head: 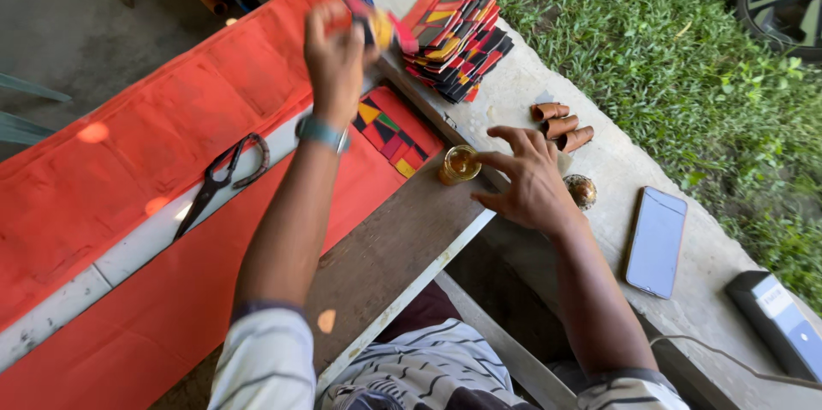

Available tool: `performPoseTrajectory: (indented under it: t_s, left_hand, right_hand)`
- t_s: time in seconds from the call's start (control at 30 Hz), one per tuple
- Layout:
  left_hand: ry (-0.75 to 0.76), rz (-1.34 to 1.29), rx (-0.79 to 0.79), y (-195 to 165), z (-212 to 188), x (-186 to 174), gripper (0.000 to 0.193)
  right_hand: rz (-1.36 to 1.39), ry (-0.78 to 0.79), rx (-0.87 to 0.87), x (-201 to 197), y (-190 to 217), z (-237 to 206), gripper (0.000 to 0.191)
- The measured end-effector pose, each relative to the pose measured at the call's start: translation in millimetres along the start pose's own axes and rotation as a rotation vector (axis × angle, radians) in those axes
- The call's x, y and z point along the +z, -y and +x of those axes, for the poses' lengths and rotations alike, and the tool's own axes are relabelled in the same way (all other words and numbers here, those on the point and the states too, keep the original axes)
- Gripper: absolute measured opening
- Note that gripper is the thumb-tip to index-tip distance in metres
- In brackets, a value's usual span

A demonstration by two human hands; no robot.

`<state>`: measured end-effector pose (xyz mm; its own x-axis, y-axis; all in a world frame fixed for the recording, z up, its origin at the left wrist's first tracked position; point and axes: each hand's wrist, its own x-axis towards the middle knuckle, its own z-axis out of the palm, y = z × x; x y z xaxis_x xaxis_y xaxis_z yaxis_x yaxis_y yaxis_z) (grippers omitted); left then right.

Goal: The person repeatedly picks small patterned fabric squares, applies adhesive from a small jar using a finger, and presses each square onto a long orange fabric strip laid on a wooden workbench. The person continues this one-at-a-time process, building a patterned row along the strip.

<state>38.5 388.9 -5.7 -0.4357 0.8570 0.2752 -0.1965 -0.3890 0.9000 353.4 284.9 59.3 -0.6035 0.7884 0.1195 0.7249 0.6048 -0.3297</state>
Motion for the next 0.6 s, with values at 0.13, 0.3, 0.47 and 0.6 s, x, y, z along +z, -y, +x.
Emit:
performPoseTrajectory:
  t_s: [0.13,0.3,0.47,0.6]
  left_hand:
    - [-0.008,0.119,-0.333,-9.4,-142.1,-38.1,0.018]
    - [0.193,0.747,-0.419,-40.0,-265.8,-26.9,0.037]
    - [0.467,1.186,0.011,-59.7,-253.4,-34.2,0.024]
    - [0.771,1.282,0.205,-36.1,-238.6,-28.5,0.039]
  right_hand:
    - [-0.007,0.032,-0.023,3.8,-2.0,-8.4,0.052]
    - [0.058,-0.042,-0.136,-4.8,-1.0,-18.8,0.044]
    - [0.817,-0.029,-0.224,-21.1,3.2,-66.8,0.072]
    - [1.003,0.618,0.134,13.9,15.9,-75.3,0.107]
